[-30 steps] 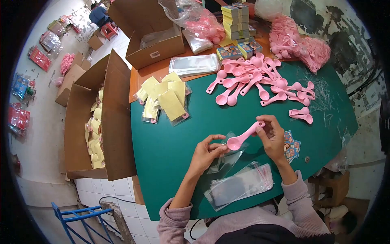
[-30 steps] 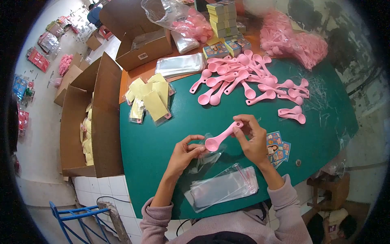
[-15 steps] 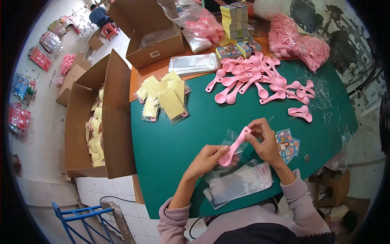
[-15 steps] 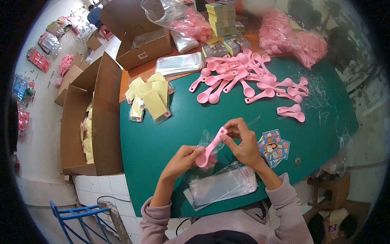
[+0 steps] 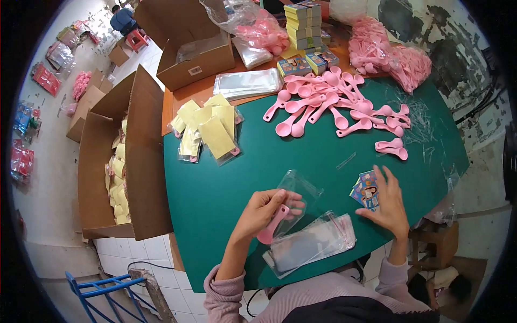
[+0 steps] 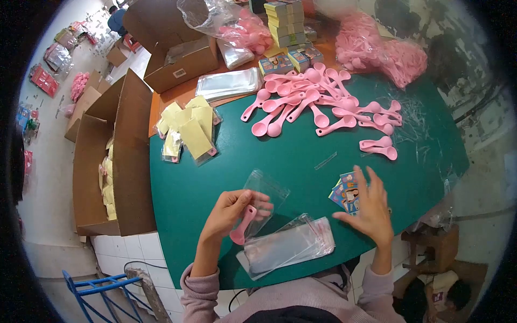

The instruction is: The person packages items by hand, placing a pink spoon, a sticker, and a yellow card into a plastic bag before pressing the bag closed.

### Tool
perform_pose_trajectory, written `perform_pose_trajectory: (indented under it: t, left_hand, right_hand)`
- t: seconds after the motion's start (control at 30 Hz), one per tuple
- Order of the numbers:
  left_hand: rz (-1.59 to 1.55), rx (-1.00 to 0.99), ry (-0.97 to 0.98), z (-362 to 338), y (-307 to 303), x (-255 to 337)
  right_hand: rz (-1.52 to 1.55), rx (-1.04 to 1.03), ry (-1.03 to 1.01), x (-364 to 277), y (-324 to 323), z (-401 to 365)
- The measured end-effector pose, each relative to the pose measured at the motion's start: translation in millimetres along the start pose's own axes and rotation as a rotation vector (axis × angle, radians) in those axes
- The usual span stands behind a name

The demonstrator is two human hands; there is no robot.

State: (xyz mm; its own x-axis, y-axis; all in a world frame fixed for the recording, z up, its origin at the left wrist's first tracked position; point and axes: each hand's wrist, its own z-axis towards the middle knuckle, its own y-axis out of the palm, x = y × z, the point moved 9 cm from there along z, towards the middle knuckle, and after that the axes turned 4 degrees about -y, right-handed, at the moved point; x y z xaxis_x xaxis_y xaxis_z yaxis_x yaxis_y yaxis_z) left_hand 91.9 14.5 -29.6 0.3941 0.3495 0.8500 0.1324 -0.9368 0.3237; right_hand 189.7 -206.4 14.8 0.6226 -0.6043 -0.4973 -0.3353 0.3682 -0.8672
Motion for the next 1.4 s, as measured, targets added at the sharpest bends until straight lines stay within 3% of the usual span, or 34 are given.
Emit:
perform_pose_trajectory:
  t: [0.03, 0.07, 0.13, 0.37, 0.63, 0.73, 0.83, 1.13, 1.2, 1.4]
  left_hand:
    - [-0.005, -0.003, 0.001, 1, 0, -2]
    - [-0.015, -0.019, -0.005, 3, 0, -5]
    - [-0.024, -0.036, -0.012, 7, 0, -11]
    - [-0.038, -0.031, -0.041, 8, 0, -15]
    - [-0.098, 0.003, -0.009, 6, -3, -14]
    - [-0.033, -0.049, -0.021, 8, 4, -14]
    - [0.001, -0.137, 0.005, 8, 14, -10]
    - [0.022, -0.133, 0.118, 8, 14, -7]
    - [0.103, -0.119, 0.031, 8, 14, -11]
    - [0.362, -0.073, 0.072, 11, 7, -13]
  right_hand:
    - [-0.208, 0.042, 0.175, 22, -5, -10]
    - [-0.212, 0.041, 0.177, 26, -3, -13]
    - [-0.033, 0.101, 0.136, 28, 0, -13]
    - [0.102, 0.081, -0.145, 23, 8, 50]
    - [0.323, 0.000, -0.114, 26, 1, 66]
    - [0.354, 0.171, -0.147, 3, -24, 61]
    - [0.386, -0.107, -0.308, -41, 0, 61]
    - [0.234, -0.098, -0.543, -93, 2, 51]
    - [0.172, -0.111, -0.587, -97, 4, 49]
    - [0.207, -0.252, -0.709, -104, 15, 49]
